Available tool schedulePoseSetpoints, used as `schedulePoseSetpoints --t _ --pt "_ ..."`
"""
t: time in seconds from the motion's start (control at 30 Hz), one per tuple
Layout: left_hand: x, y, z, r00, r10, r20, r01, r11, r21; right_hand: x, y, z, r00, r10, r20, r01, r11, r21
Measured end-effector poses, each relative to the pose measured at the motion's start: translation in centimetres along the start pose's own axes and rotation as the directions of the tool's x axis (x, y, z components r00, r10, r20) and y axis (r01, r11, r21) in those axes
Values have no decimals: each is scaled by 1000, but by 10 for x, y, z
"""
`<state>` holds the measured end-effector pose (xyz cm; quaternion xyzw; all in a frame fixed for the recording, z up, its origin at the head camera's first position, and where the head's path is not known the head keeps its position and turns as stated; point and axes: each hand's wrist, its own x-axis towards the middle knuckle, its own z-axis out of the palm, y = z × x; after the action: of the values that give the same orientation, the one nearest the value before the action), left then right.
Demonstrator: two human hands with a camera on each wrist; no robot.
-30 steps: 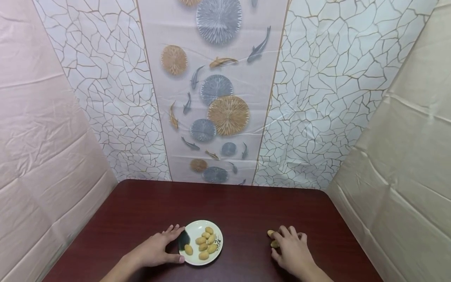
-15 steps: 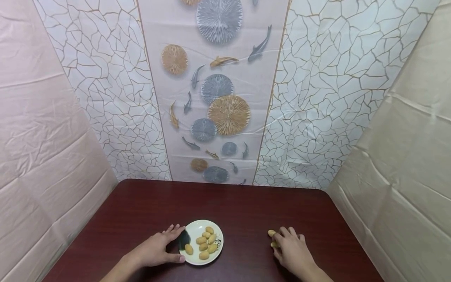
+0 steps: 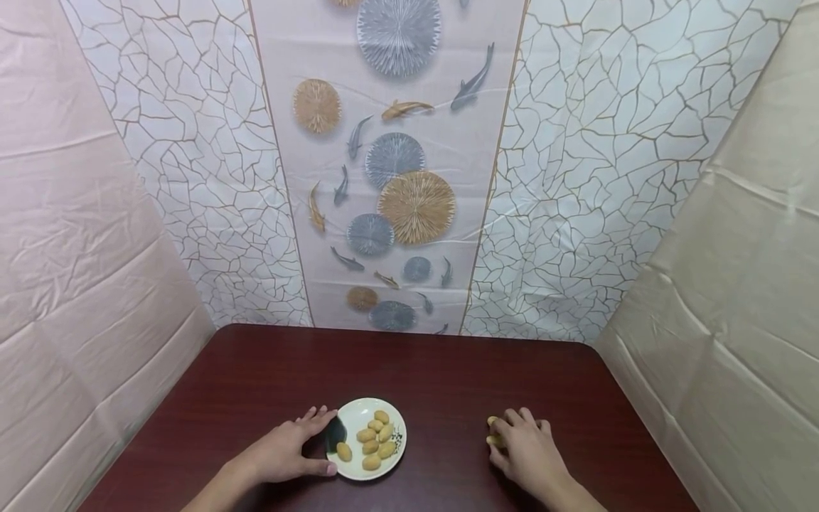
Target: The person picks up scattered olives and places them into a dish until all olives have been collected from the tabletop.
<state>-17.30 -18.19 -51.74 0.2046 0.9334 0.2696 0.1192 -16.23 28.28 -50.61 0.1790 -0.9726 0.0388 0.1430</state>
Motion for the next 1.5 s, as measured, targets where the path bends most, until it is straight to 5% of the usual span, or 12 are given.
schedulePoseSetpoints --t 0.53,0.87,1.5 --pt "1 2 -2 1000 -3 17 3 1000 12 18 -32 -4 966 -192 -172 205 977 64" --pt "1 2 -1 1000 24 9 -24 1000 -1 31 -51 -4 950 -239 -199 261 960 97" --pt "0 3 -2 999 34 -14 -34 999 20 58 -90 -5 960 -270 -74 280 932 232"
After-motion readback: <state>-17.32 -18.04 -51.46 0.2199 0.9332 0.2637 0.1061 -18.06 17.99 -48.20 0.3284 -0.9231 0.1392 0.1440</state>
